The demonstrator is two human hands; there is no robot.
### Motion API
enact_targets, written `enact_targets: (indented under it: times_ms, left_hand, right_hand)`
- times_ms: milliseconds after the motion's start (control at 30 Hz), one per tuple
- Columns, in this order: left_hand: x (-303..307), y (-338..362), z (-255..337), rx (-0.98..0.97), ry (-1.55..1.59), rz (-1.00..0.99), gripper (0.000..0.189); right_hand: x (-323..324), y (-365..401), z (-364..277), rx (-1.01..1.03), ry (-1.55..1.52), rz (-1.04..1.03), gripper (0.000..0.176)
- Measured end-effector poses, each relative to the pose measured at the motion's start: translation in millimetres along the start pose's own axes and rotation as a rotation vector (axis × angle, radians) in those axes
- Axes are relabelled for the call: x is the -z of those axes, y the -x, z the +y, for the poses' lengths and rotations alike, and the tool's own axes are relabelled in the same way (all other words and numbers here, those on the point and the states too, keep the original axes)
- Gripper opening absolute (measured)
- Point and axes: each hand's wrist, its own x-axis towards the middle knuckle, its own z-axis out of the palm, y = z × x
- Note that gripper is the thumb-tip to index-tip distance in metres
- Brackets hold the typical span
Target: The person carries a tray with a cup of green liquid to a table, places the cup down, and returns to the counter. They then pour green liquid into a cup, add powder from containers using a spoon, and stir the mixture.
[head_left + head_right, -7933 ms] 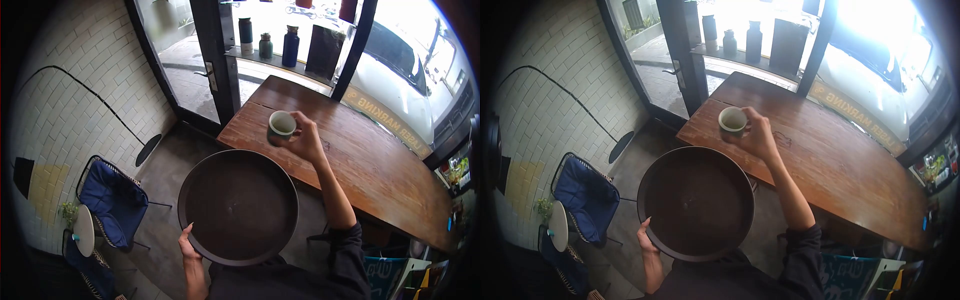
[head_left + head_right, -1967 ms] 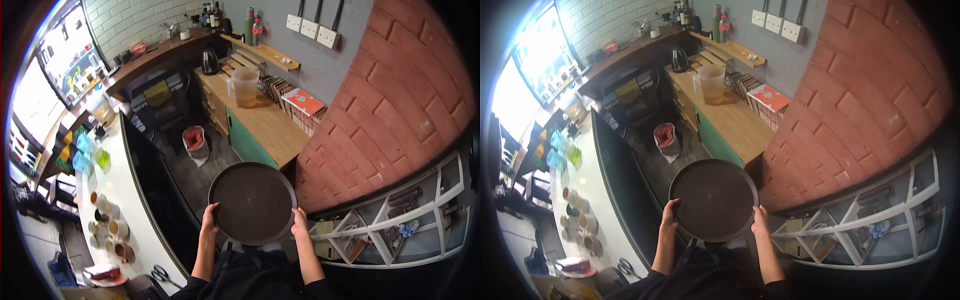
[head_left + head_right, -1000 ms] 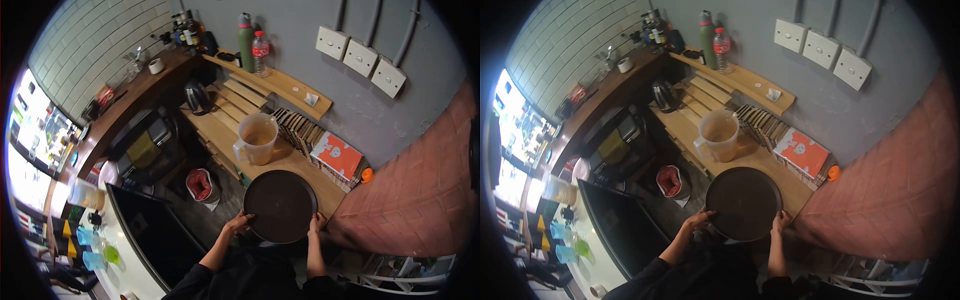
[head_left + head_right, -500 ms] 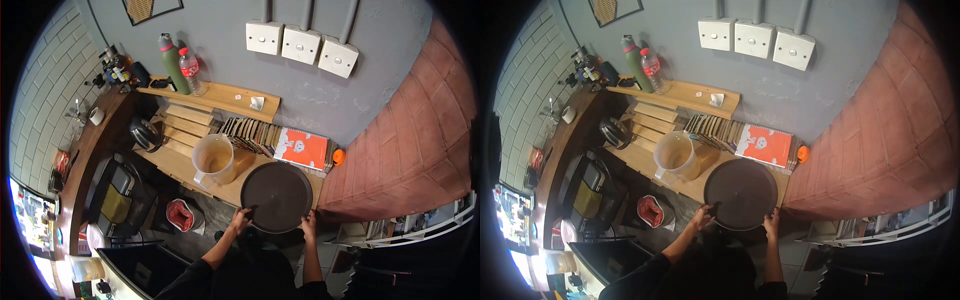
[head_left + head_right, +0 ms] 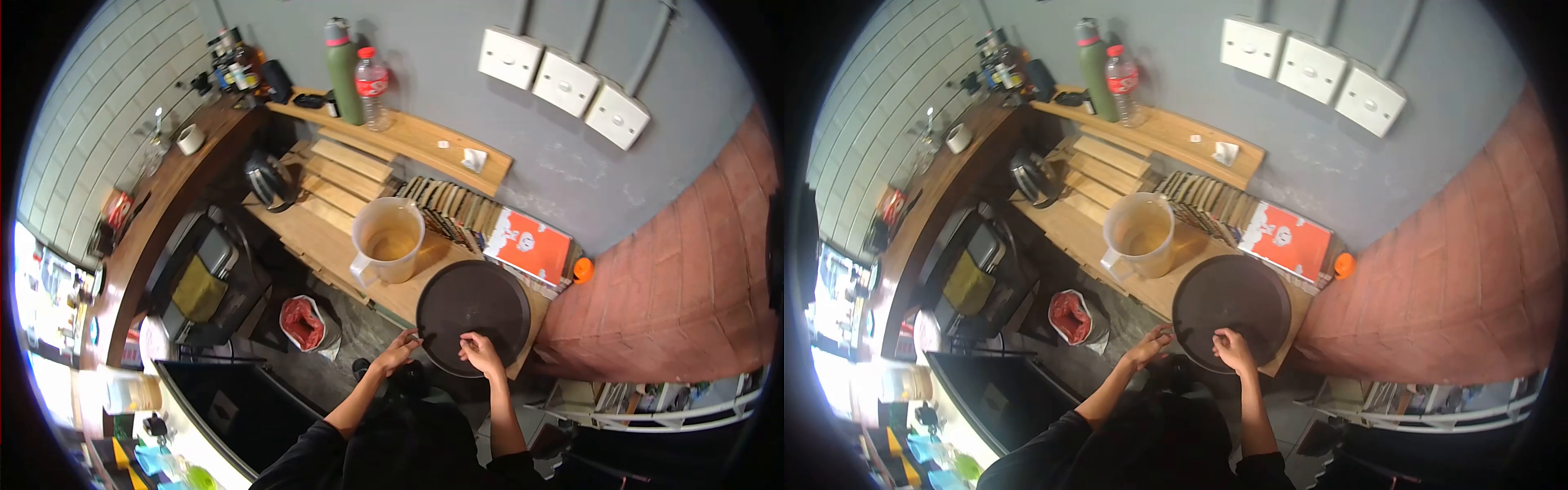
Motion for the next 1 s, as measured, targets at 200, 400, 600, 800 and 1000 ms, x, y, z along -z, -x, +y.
enact_targets:
  times_ms: [200, 400, 600, 800, 1000]
  left_hand:
    - [27.4, 55.9, 2.8, -0.190, 0.310, 0.071, 0.037]
    - [56.5, 107.3, -17.6, -0.319, 0.507, 0.248, 0.036]
    - [91.1, 141.5, -34.1, -0.398, 0.614, 0.360, 0.037]
    - [138.9, 145.5, -29.9, -0.355, 0.558, 0.340, 0.037]
    - [195.7, 132.4, 9.7, -0.336, 0.275, 0.113, 0.034]
  right_hand:
    - [-53.8, -37.0, -45.5, 0.164, 0.003, -0.265, 0.020]
    - [-136.9, -72.1, -73.5, 0.522, -0.094, -0.246, 0.034]
    - [-192.2, -101.4, -112.1, 0.512, 0.037, 0.024, 0.034]
    - [-212.6, -114.4, -131.2, 0.575, 0.067, 0.304, 0.019]
    - [-222.4, -105.1, -149.5, 0.526, 0.127, 0.454, 0.018]
